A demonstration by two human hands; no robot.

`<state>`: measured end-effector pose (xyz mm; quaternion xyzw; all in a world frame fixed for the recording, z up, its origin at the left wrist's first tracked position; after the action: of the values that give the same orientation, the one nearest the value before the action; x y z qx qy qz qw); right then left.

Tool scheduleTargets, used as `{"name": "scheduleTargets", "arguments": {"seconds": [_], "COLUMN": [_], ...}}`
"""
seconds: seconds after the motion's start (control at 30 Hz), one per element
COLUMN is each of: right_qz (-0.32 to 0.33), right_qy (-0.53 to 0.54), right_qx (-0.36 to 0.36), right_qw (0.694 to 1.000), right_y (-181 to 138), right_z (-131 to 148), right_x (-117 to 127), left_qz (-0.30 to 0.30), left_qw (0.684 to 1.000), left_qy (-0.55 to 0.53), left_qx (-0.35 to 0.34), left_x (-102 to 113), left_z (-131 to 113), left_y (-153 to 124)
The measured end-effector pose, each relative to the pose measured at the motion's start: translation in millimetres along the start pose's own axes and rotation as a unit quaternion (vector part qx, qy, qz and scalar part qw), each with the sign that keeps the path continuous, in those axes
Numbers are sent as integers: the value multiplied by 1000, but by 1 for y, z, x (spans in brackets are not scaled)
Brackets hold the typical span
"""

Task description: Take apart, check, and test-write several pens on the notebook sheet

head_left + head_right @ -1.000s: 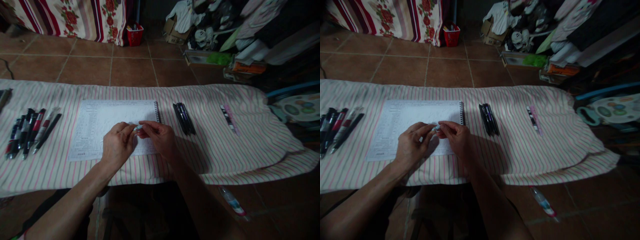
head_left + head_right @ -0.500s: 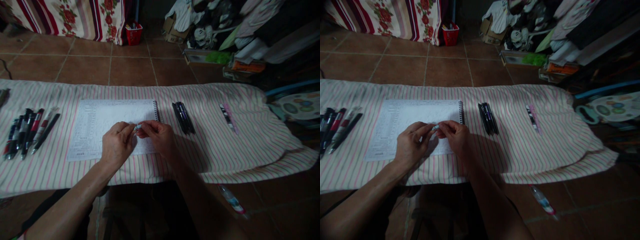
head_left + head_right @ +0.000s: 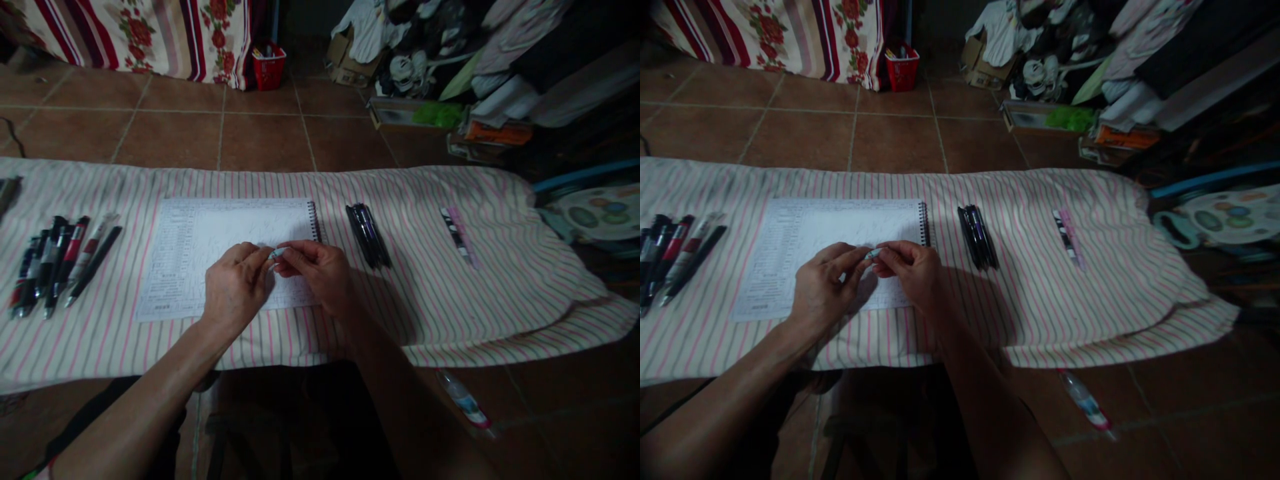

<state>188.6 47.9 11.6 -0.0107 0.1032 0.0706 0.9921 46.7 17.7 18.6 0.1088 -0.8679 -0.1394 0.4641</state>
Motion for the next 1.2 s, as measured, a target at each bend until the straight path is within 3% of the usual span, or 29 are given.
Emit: {"name": "scheduleTargets", "arguments": {"seconds": [0.37, 0.53, 0.63, 0.7, 0.8, 0.93, 1.03, 1.2], "right_qz": [-21, -104, -167, -197, -220, -223, -217, -192], "right_qy": [29, 52, 102, 129, 154, 175, 199, 254], "right_qx": [-15, -17, -39, -41, -36, -29, -29, -59], "right_qw": [999, 993, 980, 971, 963, 959, 955, 946], "right_y": [1, 6, 12, 16, 21, 26, 29, 31], "right_z": [3, 8, 8, 7, 6, 8, 10, 10], "right_x": [-1, 6, 11, 14, 14, 11, 8, 4], "left_qz": [29, 21, 54, 108, 185, 244, 271, 298], "left_qw": [999, 998, 988, 954, 854, 748, 707, 684], "left_qy": [23, 19, -75, -204, -402, -552, -598, -624], "left_qx": [17, 55, 123, 193, 275, 277, 263, 232], "left_x": [0, 10, 16, 17, 16, 15, 19, 23], "left_z": [-2, 0, 1, 2, 2, -2, -4, -5], "left_y": [2, 7, 7, 6, 4, 2, 1, -1]}}
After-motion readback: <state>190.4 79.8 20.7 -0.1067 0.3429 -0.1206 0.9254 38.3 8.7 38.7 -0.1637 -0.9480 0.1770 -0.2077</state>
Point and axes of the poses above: each hand's wrist, its own y-axis towards the middle knuckle, its own x-axis out of the back of the hand, z = x × y, the point moved 1 cm from there along y, towards the middle knuckle, and after that the axes turned 13 degrees about x, right-handed, at the moved point
